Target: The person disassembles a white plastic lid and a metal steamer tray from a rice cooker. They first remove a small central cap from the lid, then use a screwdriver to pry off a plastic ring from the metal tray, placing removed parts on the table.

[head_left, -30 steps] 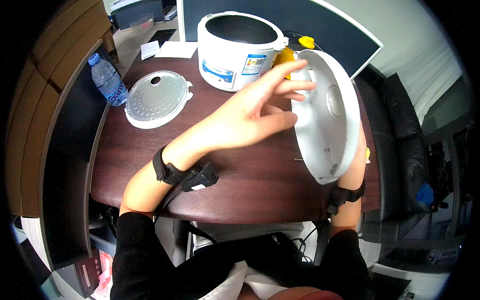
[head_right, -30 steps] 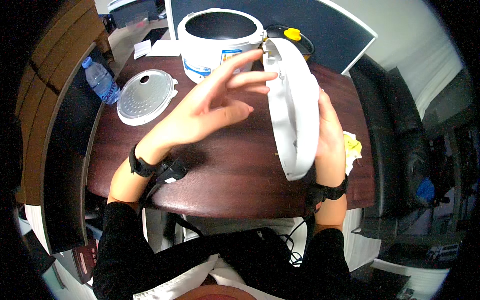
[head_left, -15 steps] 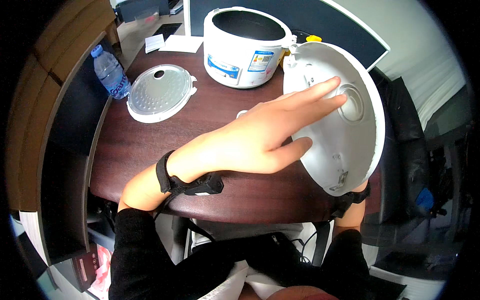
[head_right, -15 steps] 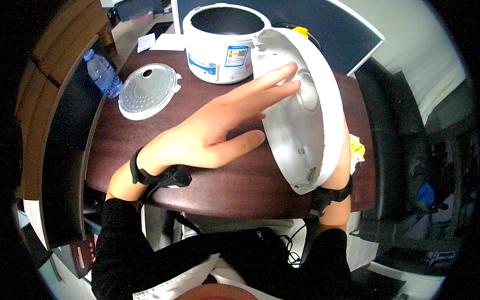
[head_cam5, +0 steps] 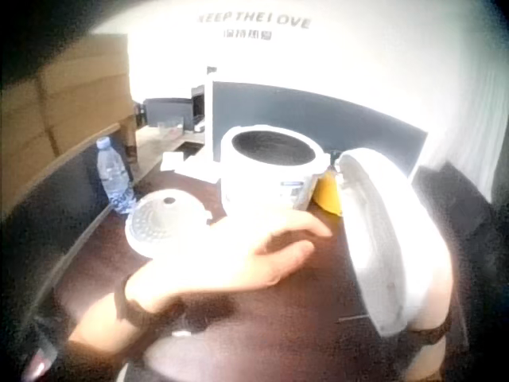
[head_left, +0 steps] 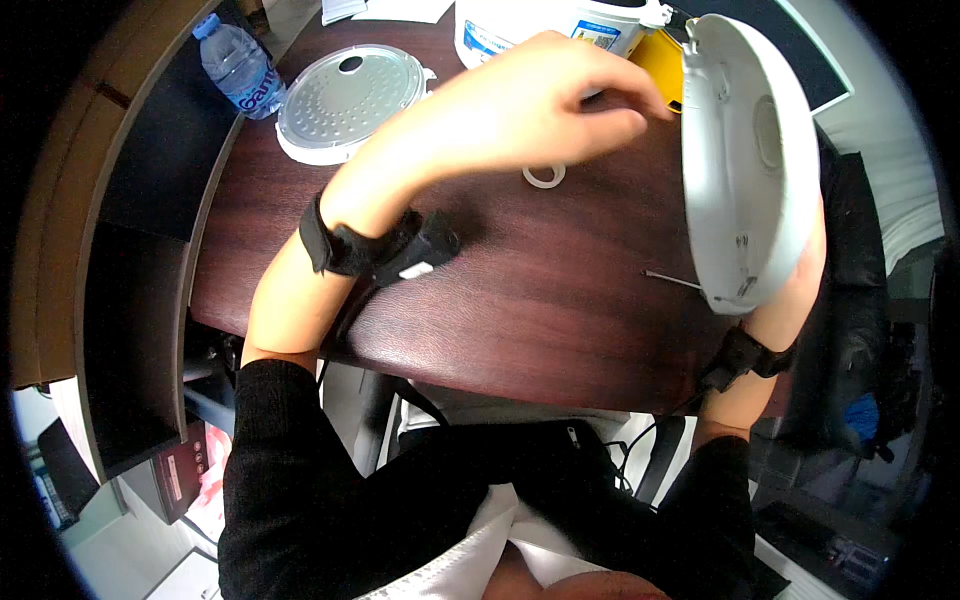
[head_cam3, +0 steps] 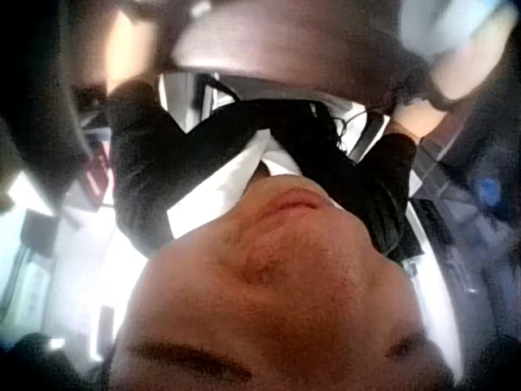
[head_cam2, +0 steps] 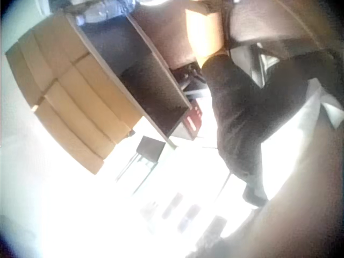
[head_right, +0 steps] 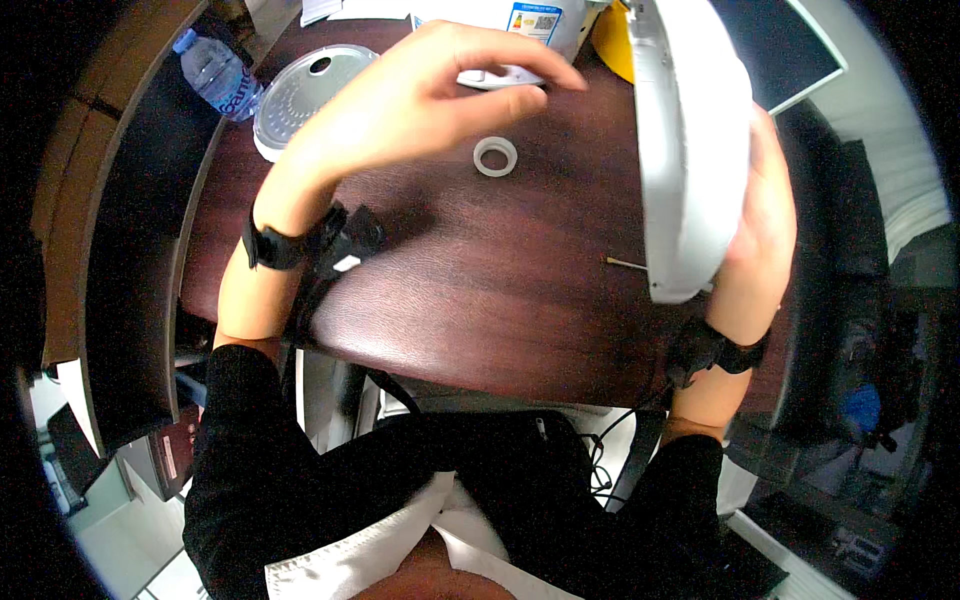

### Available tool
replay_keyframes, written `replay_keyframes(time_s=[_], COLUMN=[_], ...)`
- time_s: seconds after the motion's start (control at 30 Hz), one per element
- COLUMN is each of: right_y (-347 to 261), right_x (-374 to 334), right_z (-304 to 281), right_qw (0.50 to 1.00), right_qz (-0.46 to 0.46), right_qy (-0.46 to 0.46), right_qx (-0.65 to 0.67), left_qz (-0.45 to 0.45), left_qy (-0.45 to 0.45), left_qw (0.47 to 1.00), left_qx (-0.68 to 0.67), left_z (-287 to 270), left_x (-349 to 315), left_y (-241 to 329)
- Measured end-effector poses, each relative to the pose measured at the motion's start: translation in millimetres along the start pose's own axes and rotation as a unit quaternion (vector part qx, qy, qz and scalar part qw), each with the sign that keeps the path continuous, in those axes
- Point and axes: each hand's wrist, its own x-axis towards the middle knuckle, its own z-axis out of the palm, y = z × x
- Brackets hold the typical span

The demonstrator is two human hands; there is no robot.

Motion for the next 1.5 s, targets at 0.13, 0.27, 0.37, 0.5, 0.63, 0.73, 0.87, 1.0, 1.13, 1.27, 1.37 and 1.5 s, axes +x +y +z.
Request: replay_keyframes(time_s=[0.13,0.27,0.37,0.5,0.63,0.73,0.87,1.0,1.13,1.27,1.37,1.5], right_y=[-3.4,2.1,4.5,10.6,16.6,18.6,23.8,27.3,32.3,35.6,40.8,28.7], right_x=[30.9,21.9,-0.8,-0.6,2.8,3.2,4.4,-5.0,-14.9,-7.3,2.0,-23.7], right_z=[-12.6,6.2,27.9,40.2,44.4,45.6,46.3,40.1,49.5,41.2,28.1,78.1], right_qw=[0.998,1.000,0.999,0.999,0.998,0.997,0.995,0.994,0.992,0.988,0.956,0.992], right_qz=[0.043,-0.013,-0.037,-0.031,-0.020,-0.013,0.000,0.001,-0.003,0.025,0.075,0.045], right_qy=[-0.050,0.010,0.011,-0.026,-0.058,-0.075,-0.099,-0.110,-0.128,-0.150,-0.272,-0.023], right_qx=[0.011,-0.023,-0.014,0.000,0.009,0.014,0.021,0.026,-0.021,-0.037,0.076,-0.115], left_qz=[-0.168,-0.275,-0.257,-0.262,-0.184,-0.122,-0.074,0.027,0.026,0.042,0.055,0.063], left_qy=[-0.173,-0.326,-0.288,-0.240,-0.163,-0.082,0.030,0.125,0.141,0.155,0.159,0.172], left_qw=[0.952,0.873,0.878,0.893,0.938,0.978,0.994,0.977,0.965,0.966,0.966,0.974], left_qx=[0.191,0.238,0.285,0.276,0.242,0.151,0.076,0.173,0.219,0.202,0.194,0.131], left_z=[-2.9,22.3,37.2,39.4,29.7,19.0,11.9,19.5,17.1,18.4,20.9,27.2], left_x=[-10.3,-6.5,-7.3,-9.9,-7.4,1.1,3.9,4.7,1.8,3.0,3.0,1.8], left_y=[-39.0,-53.0,-59.7,-63.5,-45.9,-24.7,9.3,9.1,17.9,20.9,13.5,9.8])
